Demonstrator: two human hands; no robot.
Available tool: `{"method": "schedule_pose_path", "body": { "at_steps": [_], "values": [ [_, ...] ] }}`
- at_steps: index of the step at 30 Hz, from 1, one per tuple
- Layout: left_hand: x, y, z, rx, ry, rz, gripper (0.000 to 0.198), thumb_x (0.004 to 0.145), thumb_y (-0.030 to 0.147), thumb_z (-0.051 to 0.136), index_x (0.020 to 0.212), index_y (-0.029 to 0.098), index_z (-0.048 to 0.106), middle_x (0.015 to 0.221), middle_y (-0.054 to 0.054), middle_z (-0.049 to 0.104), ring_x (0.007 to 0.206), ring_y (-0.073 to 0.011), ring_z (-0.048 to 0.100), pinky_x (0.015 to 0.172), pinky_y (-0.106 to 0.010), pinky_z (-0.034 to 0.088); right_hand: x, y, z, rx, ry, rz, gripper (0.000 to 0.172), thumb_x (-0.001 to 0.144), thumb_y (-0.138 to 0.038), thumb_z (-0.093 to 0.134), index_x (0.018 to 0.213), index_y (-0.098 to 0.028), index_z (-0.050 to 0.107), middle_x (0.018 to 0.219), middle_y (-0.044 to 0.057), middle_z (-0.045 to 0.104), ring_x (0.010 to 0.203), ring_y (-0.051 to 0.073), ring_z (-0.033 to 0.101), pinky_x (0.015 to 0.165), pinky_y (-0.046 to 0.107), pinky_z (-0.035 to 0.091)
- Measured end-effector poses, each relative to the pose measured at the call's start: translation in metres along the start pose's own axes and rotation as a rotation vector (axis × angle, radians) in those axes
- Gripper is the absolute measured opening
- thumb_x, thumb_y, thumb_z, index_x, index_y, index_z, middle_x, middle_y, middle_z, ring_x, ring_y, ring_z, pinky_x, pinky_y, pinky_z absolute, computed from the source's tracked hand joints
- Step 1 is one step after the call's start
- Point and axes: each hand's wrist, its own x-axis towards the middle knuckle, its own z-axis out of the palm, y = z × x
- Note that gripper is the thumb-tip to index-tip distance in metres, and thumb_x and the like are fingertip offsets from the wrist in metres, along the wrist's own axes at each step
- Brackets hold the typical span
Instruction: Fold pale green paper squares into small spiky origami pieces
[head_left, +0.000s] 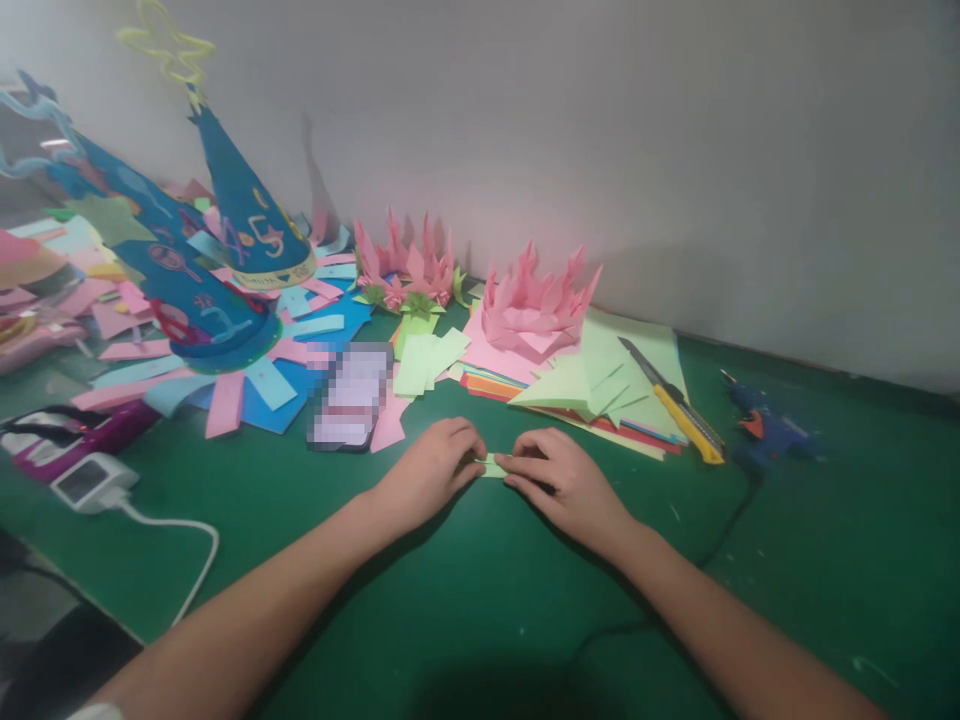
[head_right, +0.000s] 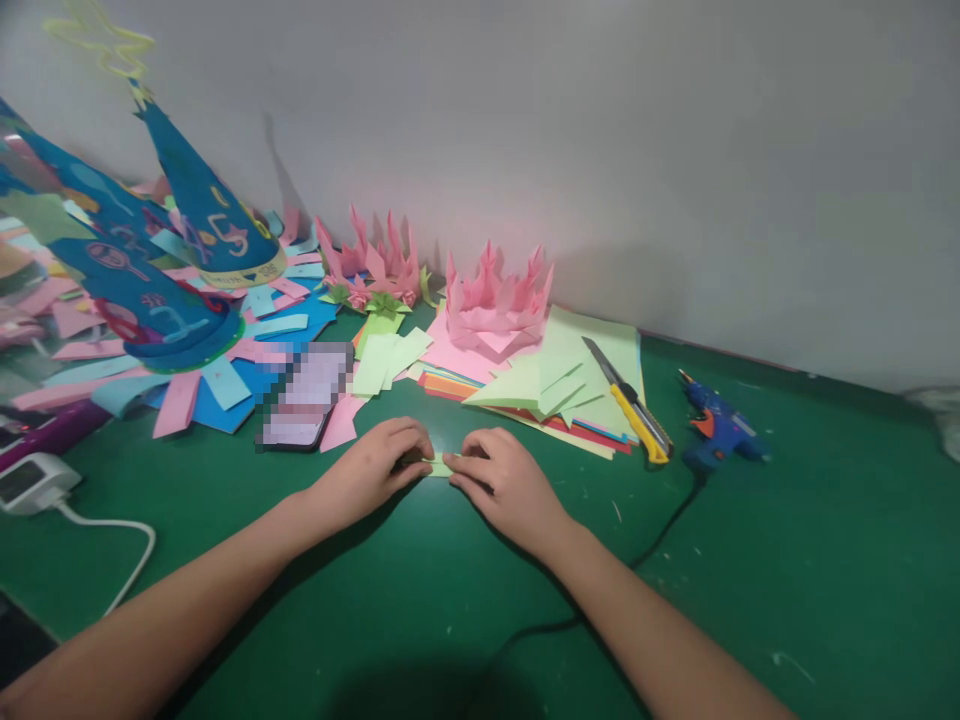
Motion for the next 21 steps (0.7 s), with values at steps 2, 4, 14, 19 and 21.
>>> {"method": "schedule_pose_path", "body": {
  "at_steps": [2,4,14,19,21],
  "values": [
    [0.001,-0.001,0.000,-0.007,-0.001,0.011,0.004,0.084,0.015,0.056,0.081,0.015,0.059,0.085,-0.005,0.059,0.084,-0.0173,0.055,0.078,-0.030,0.045,0.000,0.001,0.000,0.003,-0.008,-0.002,0.021,0.089,-0.023,0.052,0.103,-0.023,0.068,0.088,0.007,0.059,0.081,0.018,0.052,0.070,0.033,0.045],
    [0.001,-0.002,-0.001,-0.015,-0.007,0.032,0.008,0.085,0.015,0.054,0.080,0.014,0.061,0.084,-0.005,0.060,0.084,-0.0166,0.055,0.078,-0.029,0.045,0.000,0.001,0.000,0.008,-0.016,0.002,0.021,0.090,-0.024,0.052,0.103,-0.023,0.069,0.088,0.007,0.059,0.081,0.018,0.052,0.070,0.033,0.044],
    [-0.002,-0.013,-0.009,0.025,-0.105,0.152,0.018,0.088,0.020,0.051,0.091,0.017,0.068,0.096,-0.006,0.063,0.090,-0.0160,0.057,0.082,-0.027,0.044,0.000,0.000,0.001,0.016,-0.003,0.011,0.022,0.089,-0.023,0.052,0.105,-0.022,0.068,0.088,0.008,0.060,0.082,0.019,0.052,0.071,0.034,0.044],
    [-0.002,-0.013,-0.008,0.067,-0.082,0.182,0.017,0.086,0.026,0.055,0.089,0.016,0.068,0.095,-0.006,0.063,0.090,-0.0169,0.057,0.083,-0.029,0.043,0.000,0.000,0.002,0.013,0.005,0.015,0.021,0.089,-0.023,0.053,0.103,-0.021,0.069,0.087,0.008,0.059,0.082,0.019,0.052,0.071,0.033,0.044],
    [-0.002,-0.011,-0.008,0.098,-0.082,0.196,0.018,0.087,0.026,0.053,0.088,0.015,0.068,0.094,-0.006,0.063,0.089,-0.0173,0.057,0.082,-0.029,0.044,0.000,-0.001,0.001,0.014,0.005,0.010,0.021,0.089,-0.023,0.053,0.103,-0.021,0.069,0.087,0.008,0.059,0.082,0.019,0.051,0.070,0.034,0.044]
  ]
}}
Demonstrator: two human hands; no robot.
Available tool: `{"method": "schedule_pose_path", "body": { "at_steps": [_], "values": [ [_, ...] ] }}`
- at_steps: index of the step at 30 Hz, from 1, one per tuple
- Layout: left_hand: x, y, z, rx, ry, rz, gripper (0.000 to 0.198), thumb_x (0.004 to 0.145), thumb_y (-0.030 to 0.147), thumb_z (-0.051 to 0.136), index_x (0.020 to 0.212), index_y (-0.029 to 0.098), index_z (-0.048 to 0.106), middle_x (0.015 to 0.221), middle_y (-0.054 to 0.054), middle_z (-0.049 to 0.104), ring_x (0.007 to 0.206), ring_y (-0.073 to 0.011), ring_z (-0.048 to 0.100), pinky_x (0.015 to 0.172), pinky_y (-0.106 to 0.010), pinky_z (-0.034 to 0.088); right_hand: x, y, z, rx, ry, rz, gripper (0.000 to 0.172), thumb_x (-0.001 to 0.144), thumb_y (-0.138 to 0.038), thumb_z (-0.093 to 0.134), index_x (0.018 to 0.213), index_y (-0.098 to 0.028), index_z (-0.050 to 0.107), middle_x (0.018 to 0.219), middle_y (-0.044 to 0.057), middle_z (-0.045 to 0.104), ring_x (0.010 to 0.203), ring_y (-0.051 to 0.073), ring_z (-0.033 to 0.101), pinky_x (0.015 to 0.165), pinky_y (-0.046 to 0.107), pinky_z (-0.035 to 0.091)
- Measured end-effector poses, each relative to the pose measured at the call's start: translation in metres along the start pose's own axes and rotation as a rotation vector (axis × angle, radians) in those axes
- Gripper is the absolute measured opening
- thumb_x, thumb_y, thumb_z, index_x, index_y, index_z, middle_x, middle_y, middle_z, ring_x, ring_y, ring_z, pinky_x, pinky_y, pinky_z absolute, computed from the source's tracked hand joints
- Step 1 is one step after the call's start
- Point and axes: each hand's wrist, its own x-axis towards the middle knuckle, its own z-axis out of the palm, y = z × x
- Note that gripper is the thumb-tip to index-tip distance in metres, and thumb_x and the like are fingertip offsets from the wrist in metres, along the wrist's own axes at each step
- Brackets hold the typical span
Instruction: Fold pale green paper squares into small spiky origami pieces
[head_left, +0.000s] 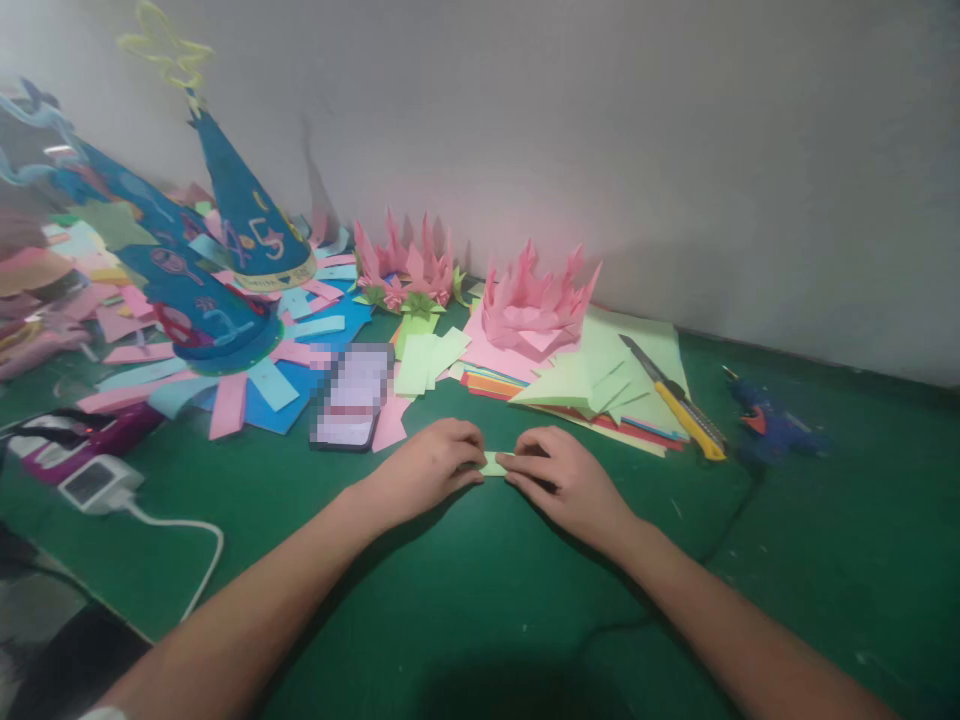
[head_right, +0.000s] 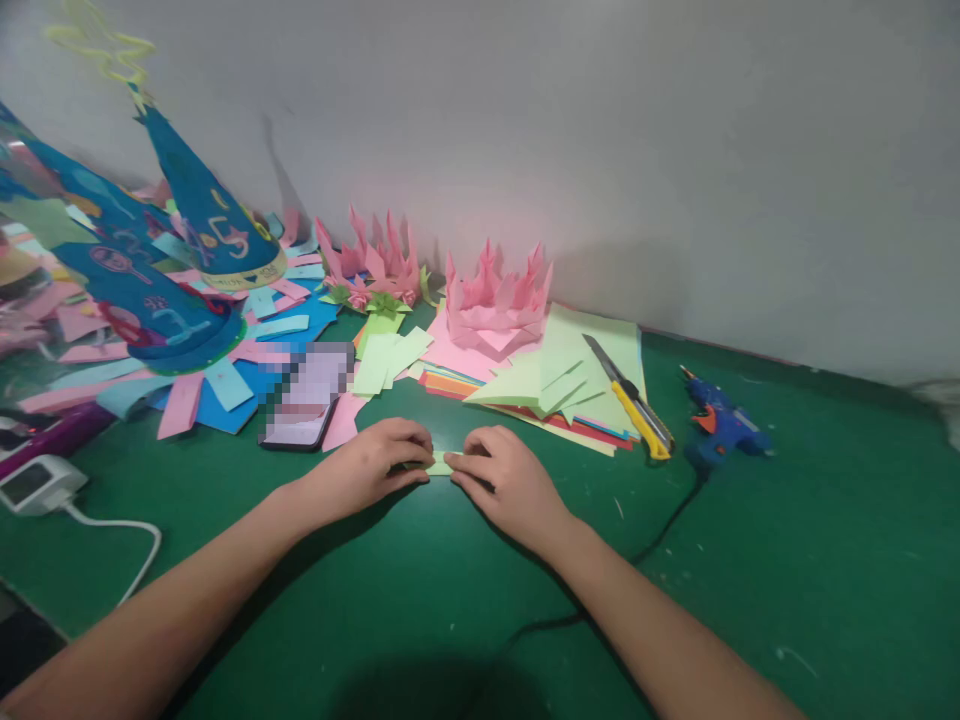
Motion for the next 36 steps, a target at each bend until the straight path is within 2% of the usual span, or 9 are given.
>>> {"method": "schedule_pose_path", "body": {
  "at_steps": [7,10,13,18,22,25,28,32,36],
  "values": [
    [0.003,0.007,0.001,0.262,-0.032,0.084,0.023,0.090,0.021,0.045,0.081,0.014,0.064,0.085,-0.006,0.063,0.075,-0.0171,0.055,0.071,-0.030,0.044,0.000,-0.002,-0.002,-0.035,-0.021,-0.015,0.023,0.090,-0.022,0.049,0.102,-0.020,0.068,0.086,0.009,0.059,0.080,0.020,0.050,0.070,0.035,0.043],
    [0.006,0.011,0.006,0.346,-0.024,0.060,0.021,0.089,0.017,0.043,0.086,0.013,0.064,0.084,-0.007,0.062,0.074,-0.0185,0.054,0.068,-0.031,0.043,0.002,-0.002,-0.002,-0.028,-0.001,-0.019,0.023,0.091,-0.022,0.048,0.100,-0.019,0.069,0.086,0.009,0.060,0.080,0.020,0.051,0.071,0.035,0.044],
    [0.008,0.012,0.011,0.322,0.001,-0.004,0.023,0.090,0.019,0.042,0.087,0.013,0.064,0.085,-0.008,0.062,0.077,-0.0195,0.054,0.070,-0.032,0.044,0.004,-0.001,-0.002,-0.010,0.013,0.001,0.023,0.091,-0.022,0.047,0.096,-0.018,0.069,0.087,0.009,0.062,0.081,0.020,0.053,0.072,0.035,0.045],
    [0.008,0.009,0.013,0.064,0.127,-0.100,0.018,0.089,0.022,0.046,0.086,0.015,0.063,0.085,-0.006,0.064,0.082,-0.0185,0.056,0.076,-0.031,0.044,0.005,0.003,-0.001,0.073,0.056,0.039,0.019,0.087,-0.027,0.056,0.100,-0.019,0.068,0.090,0.008,0.066,0.084,0.021,0.057,0.076,0.036,0.047],
    [0.009,0.017,0.015,-0.296,0.240,-0.292,0.015,0.086,0.025,0.050,0.082,0.015,0.061,0.080,-0.006,0.064,0.075,-0.0163,0.059,0.069,-0.028,0.045,0.004,0.002,-0.002,0.222,0.200,0.141,0.018,0.086,-0.024,0.058,0.101,-0.023,0.068,0.093,0.005,0.070,0.087,0.019,0.061,0.080,0.034,0.048],
    [0.011,0.025,0.020,-0.767,0.181,-0.501,0.019,0.086,0.031,0.050,0.089,0.014,0.058,0.071,-0.005,0.065,0.064,-0.0143,0.063,0.064,-0.026,0.049,0.004,-0.001,-0.004,0.328,0.251,0.293,0.023,0.083,-0.025,0.059,0.105,-0.024,0.067,0.098,0.004,0.070,0.086,0.019,0.063,0.077,0.032,0.050],
    [0.013,0.029,0.024,-1.079,0.142,-0.603,0.030,0.084,0.040,0.051,0.094,0.012,0.057,0.074,-0.006,0.066,0.062,-0.0143,0.065,0.062,-0.027,0.052,0.005,-0.004,-0.005,0.418,0.236,0.448,0.030,0.080,-0.027,0.061,0.109,-0.022,0.065,0.096,0.005,0.070,0.072,0.017,0.063,0.065,0.029,0.051],
    [0.015,0.029,0.025,-1.187,0.148,-0.631,0.041,0.079,0.051,0.055,0.087,0.011,0.060,0.083,-0.009,0.067,0.061,-0.0138,0.065,0.057,-0.025,0.052,0.007,-0.007,-0.003,0.453,0.209,0.515,0.022,0.079,-0.029,0.062,0.098,-0.020,0.066,0.083,0.003,0.069,0.057,0.013,0.057,0.056,0.026,0.047],
    [0.016,0.031,0.021,-1.217,0.152,-0.702,0.043,0.073,0.052,0.063,0.082,0.010,0.062,0.073,-0.007,0.067,0.060,-0.0140,0.065,0.056,-0.024,0.052,0.010,-0.012,-0.001,0.540,0.163,0.534,0.018,0.079,-0.029,0.061,0.095,-0.020,0.065,0.082,0.002,0.068,0.058,0.013,0.060,0.055,0.025,0.047]
  ]
}}
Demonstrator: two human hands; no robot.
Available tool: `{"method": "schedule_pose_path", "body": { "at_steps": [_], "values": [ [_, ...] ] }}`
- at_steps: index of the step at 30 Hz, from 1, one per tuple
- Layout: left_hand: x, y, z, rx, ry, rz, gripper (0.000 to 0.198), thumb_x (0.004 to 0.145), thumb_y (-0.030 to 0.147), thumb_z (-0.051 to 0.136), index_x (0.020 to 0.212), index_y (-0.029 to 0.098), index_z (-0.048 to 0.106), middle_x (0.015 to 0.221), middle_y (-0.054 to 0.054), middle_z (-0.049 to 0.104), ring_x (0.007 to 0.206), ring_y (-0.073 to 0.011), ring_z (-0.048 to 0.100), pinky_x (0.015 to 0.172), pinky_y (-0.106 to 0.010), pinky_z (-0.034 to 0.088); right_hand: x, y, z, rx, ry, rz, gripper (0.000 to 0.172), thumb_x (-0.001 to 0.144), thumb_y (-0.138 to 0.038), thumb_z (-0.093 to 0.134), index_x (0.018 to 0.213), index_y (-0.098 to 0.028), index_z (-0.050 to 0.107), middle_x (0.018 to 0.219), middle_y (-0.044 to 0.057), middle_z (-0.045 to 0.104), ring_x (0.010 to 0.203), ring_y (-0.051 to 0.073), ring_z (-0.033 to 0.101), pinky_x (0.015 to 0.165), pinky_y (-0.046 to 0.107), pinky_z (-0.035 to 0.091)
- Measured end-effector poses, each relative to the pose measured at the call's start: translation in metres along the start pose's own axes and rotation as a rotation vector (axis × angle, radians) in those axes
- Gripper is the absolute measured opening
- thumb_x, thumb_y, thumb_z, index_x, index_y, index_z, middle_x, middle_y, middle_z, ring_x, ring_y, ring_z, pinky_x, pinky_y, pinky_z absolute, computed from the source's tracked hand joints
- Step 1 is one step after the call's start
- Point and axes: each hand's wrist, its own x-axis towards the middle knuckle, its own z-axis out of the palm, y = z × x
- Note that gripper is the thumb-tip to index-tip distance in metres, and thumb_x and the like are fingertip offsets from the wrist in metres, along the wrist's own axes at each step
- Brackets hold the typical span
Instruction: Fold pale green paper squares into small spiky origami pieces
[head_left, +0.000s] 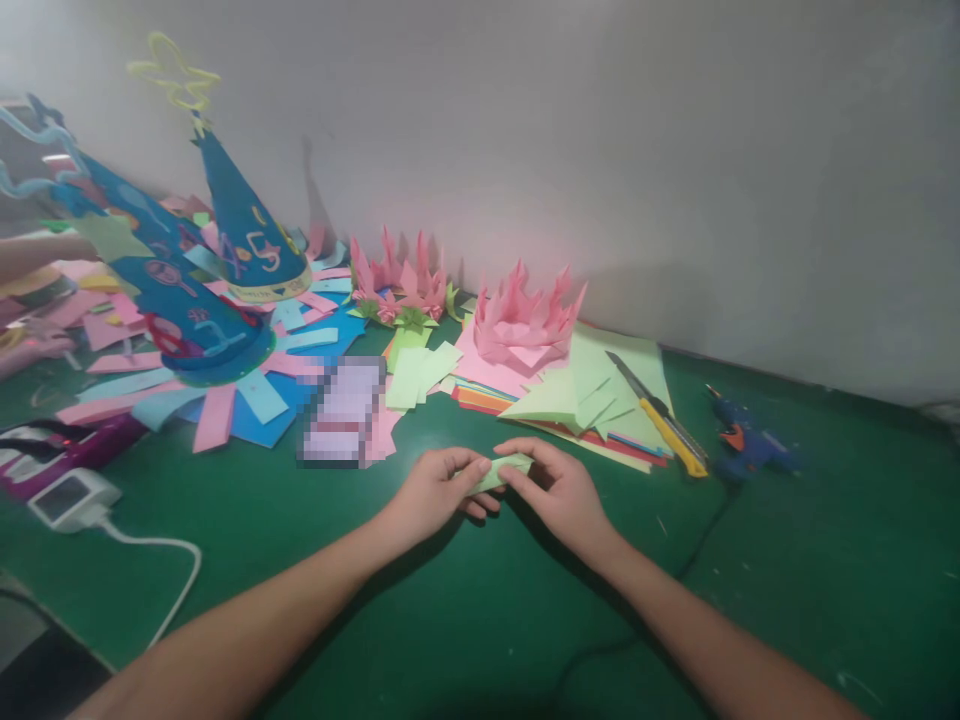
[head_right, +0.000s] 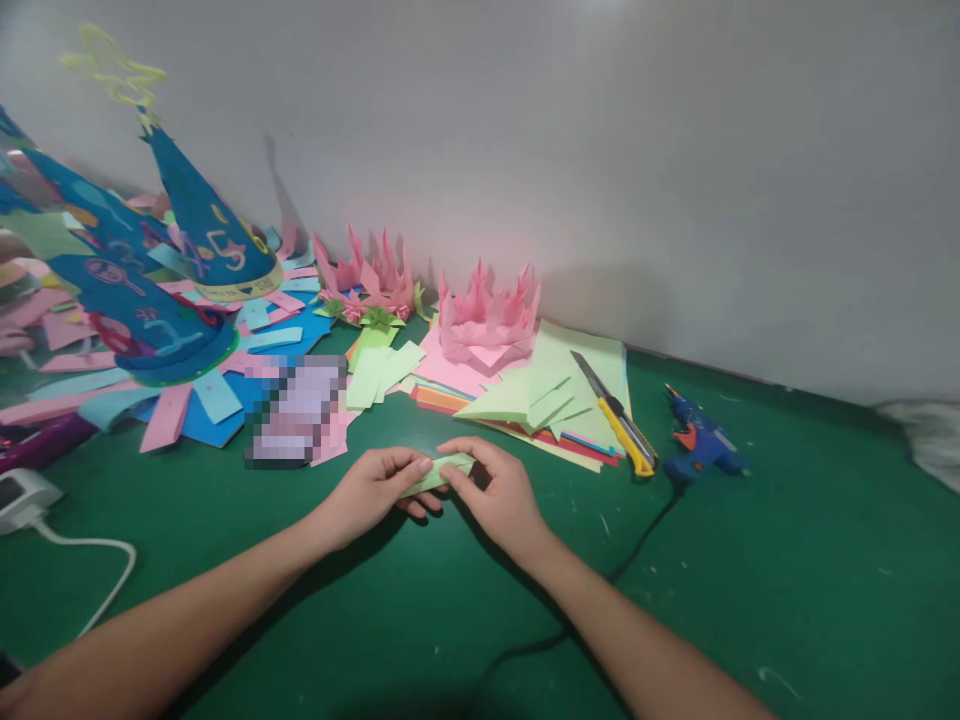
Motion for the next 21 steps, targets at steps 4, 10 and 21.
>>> {"method": "schedule_pose_path", "body": {
  "at_steps": [4,10,21],
  "values": [
    [-0.003,0.001,0.003,-0.085,0.034,-0.015,0.041,0.072,0.049,0.066,0.082,0.009,0.062,0.073,-0.008,0.069,0.062,-0.0149,0.066,0.055,-0.024,0.052,-0.001,-0.002,0.001,0.090,-0.010,0.032,0.023,0.080,-0.030,0.060,0.100,-0.019,0.063,0.073,0.001,0.064,0.060,0.015,0.062,0.056,0.025,0.047],
    [-0.005,-0.001,0.008,-0.232,0.085,-0.009,0.039,0.069,0.045,0.071,0.081,0.009,0.065,0.070,-0.008,0.070,0.065,-0.0139,0.066,0.057,-0.020,0.050,-0.001,0.001,-0.001,0.096,0.009,-0.029,0.029,0.082,-0.029,0.058,0.109,-0.018,0.062,0.071,0.001,0.062,0.058,0.012,0.055,0.056,0.024,0.045],
    [0.000,0.007,0.020,-0.398,0.161,-0.137,0.021,0.069,0.025,0.075,0.081,0.009,0.071,0.077,-0.008,0.072,0.073,-0.0119,0.067,0.074,-0.022,0.053,0.003,0.005,-0.005,0.087,0.074,-0.124,0.026,0.082,-0.023,0.055,0.108,-0.021,0.060,0.087,0.004,0.064,0.072,0.015,0.058,0.063,0.027,0.049]
  ]
}}
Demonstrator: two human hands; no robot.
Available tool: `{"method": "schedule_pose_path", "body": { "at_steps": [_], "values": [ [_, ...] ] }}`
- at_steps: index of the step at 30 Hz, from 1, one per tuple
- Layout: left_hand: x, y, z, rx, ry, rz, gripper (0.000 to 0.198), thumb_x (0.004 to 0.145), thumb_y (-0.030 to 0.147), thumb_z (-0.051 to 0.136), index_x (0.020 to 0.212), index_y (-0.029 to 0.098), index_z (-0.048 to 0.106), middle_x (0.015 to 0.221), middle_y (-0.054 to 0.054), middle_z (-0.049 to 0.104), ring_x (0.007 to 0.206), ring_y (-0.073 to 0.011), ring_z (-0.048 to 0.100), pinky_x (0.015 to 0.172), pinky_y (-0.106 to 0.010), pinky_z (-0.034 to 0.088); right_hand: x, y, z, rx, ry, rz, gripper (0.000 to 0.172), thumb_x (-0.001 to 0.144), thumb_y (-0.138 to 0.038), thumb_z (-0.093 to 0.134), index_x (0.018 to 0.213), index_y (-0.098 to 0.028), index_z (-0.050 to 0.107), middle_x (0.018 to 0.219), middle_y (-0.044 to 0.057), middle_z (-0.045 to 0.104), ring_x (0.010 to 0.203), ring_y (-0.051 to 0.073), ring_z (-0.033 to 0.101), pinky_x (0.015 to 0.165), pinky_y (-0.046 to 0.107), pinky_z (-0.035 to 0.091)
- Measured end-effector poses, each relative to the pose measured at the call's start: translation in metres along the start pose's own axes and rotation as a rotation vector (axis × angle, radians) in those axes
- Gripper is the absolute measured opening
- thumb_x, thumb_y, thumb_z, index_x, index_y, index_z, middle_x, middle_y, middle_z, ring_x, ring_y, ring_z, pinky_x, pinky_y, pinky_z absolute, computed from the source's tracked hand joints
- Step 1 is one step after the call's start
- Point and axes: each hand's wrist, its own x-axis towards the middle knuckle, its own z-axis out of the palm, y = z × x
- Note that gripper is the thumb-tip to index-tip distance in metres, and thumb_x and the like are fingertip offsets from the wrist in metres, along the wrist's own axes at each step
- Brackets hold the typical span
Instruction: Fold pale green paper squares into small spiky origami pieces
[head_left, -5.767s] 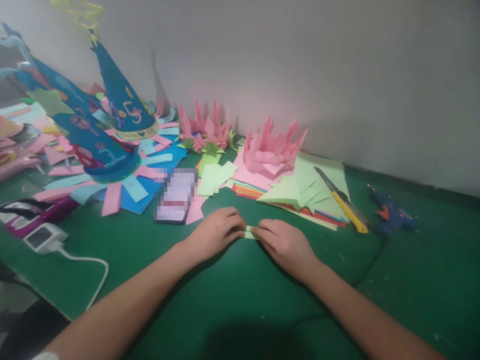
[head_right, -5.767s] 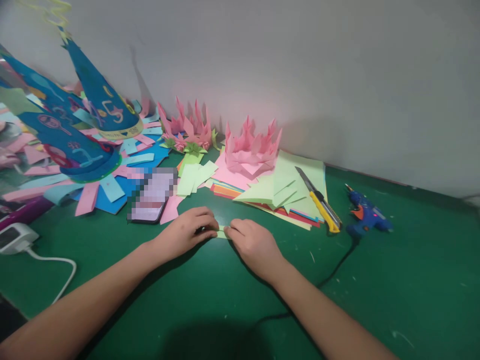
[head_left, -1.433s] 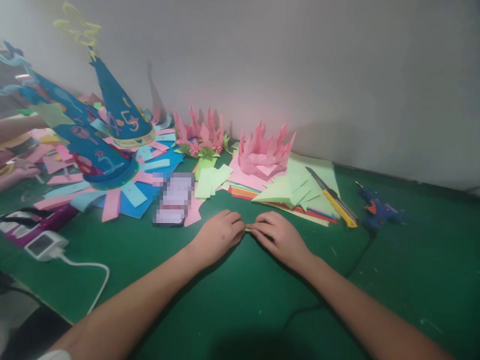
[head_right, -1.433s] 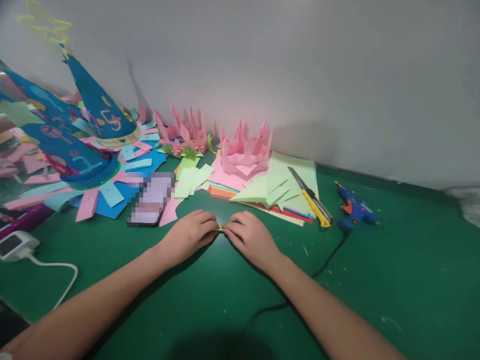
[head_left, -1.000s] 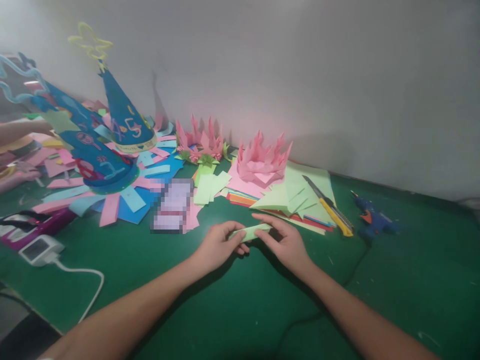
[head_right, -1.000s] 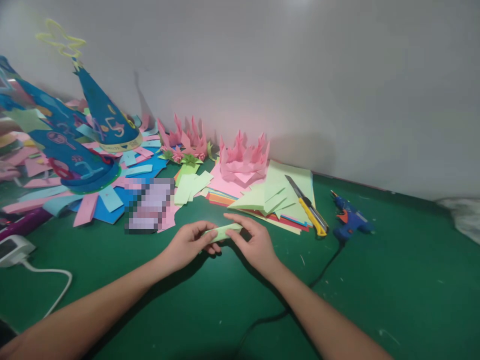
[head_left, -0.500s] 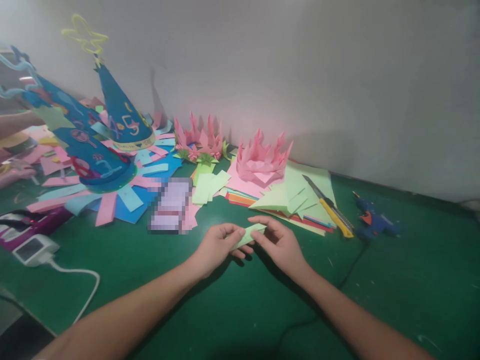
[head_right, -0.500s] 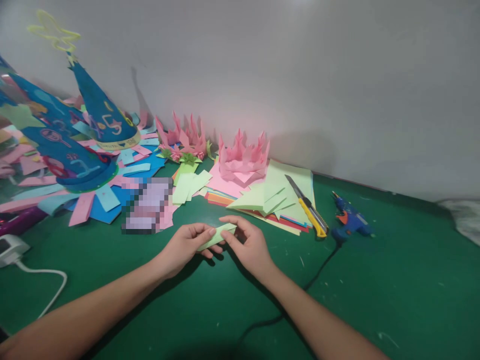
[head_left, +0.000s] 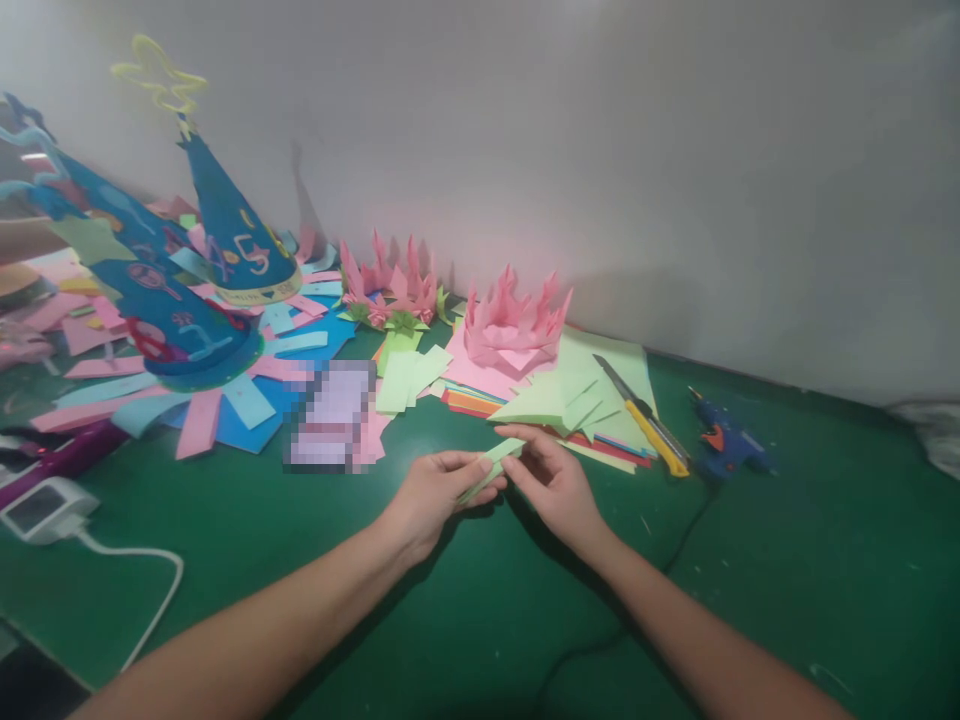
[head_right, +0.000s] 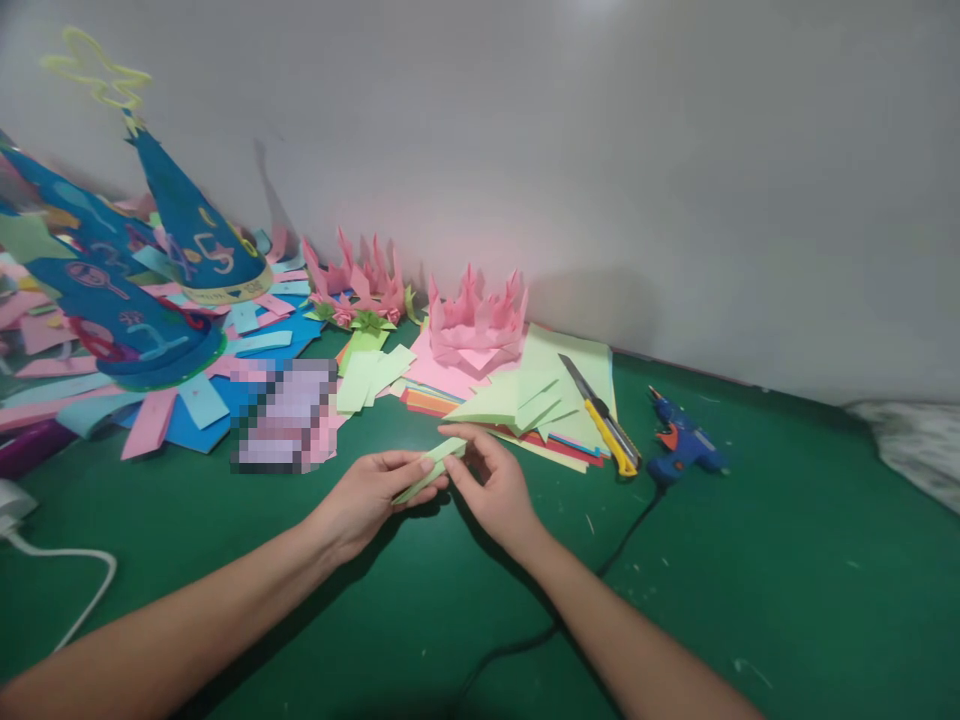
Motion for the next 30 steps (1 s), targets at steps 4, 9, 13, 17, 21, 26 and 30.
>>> {"method": "schedule_pose_path", "body": {
  "at_steps": [4,9,13,17,21,26,30],
  "values": [
    [0.000,-0.002,0.000,0.003,-0.045,0.041,0.028,0.071,0.032,0.073,0.087,0.010,0.071,0.083,-0.009,0.072,0.077,-0.0133,0.067,0.074,-0.022,0.053,0.000,0.002,0.000,0.011,0.016,-0.003,0.025,0.083,-0.022,0.056,0.108,-0.022,0.060,0.096,0.005,0.065,0.079,0.016,0.060,0.069,0.028,0.051],
    [0.003,0.001,-0.003,0.055,-0.076,0.051,0.040,0.077,0.047,0.064,0.081,0.007,0.070,0.075,-0.011,0.072,0.069,-0.0139,0.067,0.068,-0.023,0.053,-0.001,0.005,0.000,-0.008,0.017,-0.032,0.025,0.083,-0.022,0.057,0.107,-0.022,0.062,0.102,0.006,0.065,0.085,0.017,0.062,0.073,0.030,0.051],
    [0.004,0.001,-0.005,0.048,-0.083,0.043,0.037,0.072,0.044,0.069,0.079,0.007,0.070,0.073,-0.011,0.072,0.067,-0.0133,0.067,0.068,-0.023,0.053,-0.002,0.006,0.000,-0.026,0.005,-0.025,0.022,0.083,-0.023,0.057,0.105,-0.022,0.063,0.098,0.006,0.067,0.084,0.018,0.063,0.073,0.031,0.052],
    [0.002,0.000,-0.007,0.050,-0.084,0.046,0.036,0.069,0.043,0.073,0.077,0.008,0.070,0.073,-0.010,0.072,0.071,-0.0141,0.067,0.072,-0.024,0.053,-0.003,0.005,-0.001,-0.073,0.004,-0.034,0.023,0.083,-0.023,0.057,0.105,-0.023,0.065,0.096,0.006,0.068,0.085,0.019,0.064,0.074,0.032,0.053],
    [0.001,0.000,-0.009,0.092,-0.082,0.076,0.037,0.066,0.043,0.074,0.080,0.009,0.071,0.075,-0.009,0.072,0.073,-0.0153,0.067,0.073,-0.026,0.053,-0.004,0.003,0.000,-0.099,0.006,-0.040,0.024,0.083,-0.023,0.057,0.106,-0.024,0.065,0.095,0.005,0.069,0.082,0.019,0.065,0.074,0.033,0.054],
    [0.003,-0.001,-0.010,0.139,-0.077,0.140,0.038,0.067,0.044,0.073,0.082,0.009,0.070,0.074,-0.008,0.071,0.071,-0.0157,0.067,0.069,-0.027,0.053,-0.005,0.004,0.002,-0.091,0.000,-0.031,0.028,0.082,-0.023,0.058,0.110,-0.024,0.063,0.099,0.006,0.068,0.083,0.018,0.065,0.074,0.032,0.054],
    [0.004,-0.003,-0.009,0.154,-0.050,0.177,0.036,0.068,0.043,0.072,0.078,0.009,0.068,0.069,-0.007,0.070,0.066,-0.0143,0.066,0.064,-0.025,0.053,-0.005,0.004,0.003,-0.110,-0.002,-0.058,0.026,0.083,-0.023,0.058,0.108,-0.024,0.064,0.100,0.005,0.068,0.083,0.018,0.065,0.074,0.031,0.053]
  ]
}}
